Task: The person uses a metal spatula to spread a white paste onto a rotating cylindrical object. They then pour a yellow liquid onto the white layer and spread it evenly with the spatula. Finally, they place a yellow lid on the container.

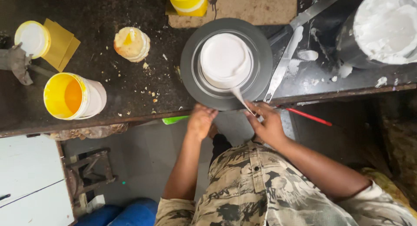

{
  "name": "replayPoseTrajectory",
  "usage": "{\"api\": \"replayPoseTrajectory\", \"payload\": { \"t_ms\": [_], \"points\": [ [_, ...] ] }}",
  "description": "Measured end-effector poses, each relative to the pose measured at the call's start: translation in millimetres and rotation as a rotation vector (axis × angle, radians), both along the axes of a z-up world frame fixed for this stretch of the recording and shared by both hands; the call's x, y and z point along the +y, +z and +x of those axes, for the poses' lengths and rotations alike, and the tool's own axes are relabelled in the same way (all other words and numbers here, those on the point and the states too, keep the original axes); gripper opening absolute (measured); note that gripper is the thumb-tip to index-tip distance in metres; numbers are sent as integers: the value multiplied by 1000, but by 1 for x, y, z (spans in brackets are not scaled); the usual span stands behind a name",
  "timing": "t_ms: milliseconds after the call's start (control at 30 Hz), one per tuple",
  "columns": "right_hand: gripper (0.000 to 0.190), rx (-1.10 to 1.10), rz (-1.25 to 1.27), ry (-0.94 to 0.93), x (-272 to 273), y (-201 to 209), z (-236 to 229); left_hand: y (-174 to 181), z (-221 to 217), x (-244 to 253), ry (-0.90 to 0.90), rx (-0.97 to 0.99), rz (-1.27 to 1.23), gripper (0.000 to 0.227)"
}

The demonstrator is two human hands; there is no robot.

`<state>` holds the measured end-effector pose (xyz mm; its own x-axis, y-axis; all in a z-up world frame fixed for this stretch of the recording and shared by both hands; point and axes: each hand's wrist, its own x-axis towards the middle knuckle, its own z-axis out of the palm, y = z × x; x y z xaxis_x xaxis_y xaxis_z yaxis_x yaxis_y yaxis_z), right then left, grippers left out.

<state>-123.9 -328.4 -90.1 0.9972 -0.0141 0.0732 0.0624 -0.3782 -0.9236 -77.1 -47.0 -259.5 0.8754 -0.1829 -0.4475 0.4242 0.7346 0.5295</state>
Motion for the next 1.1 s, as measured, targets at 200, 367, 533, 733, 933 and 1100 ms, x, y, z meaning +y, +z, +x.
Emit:
{"api": "replayPoseTrajectory", "payload": {
  "t_ms": [200,367,533,733,933,1100],
  "points": [
    [25,-269,-142,-18,-83,-6,-24,21,15,-10,56,89,141,40],
    [30,-562,-1035,-418,-221,-12,25,79,35,-23,63,227,406,78],
    [33,-478,-1185,-426,-234,-27,20,108,158,17,-82,46,807,80],
    [33,-346,-583,-364,-161,-32,-3,93,160,17,-68,-74,633,83],
    [28,-58,308,-276,-84,-20,55,63,-89,-98,-479,-65,841,35],
    [29,-12,335,-191,-44,-4,78,74,-65,-43,-51,34,775,40]
  ]
}}
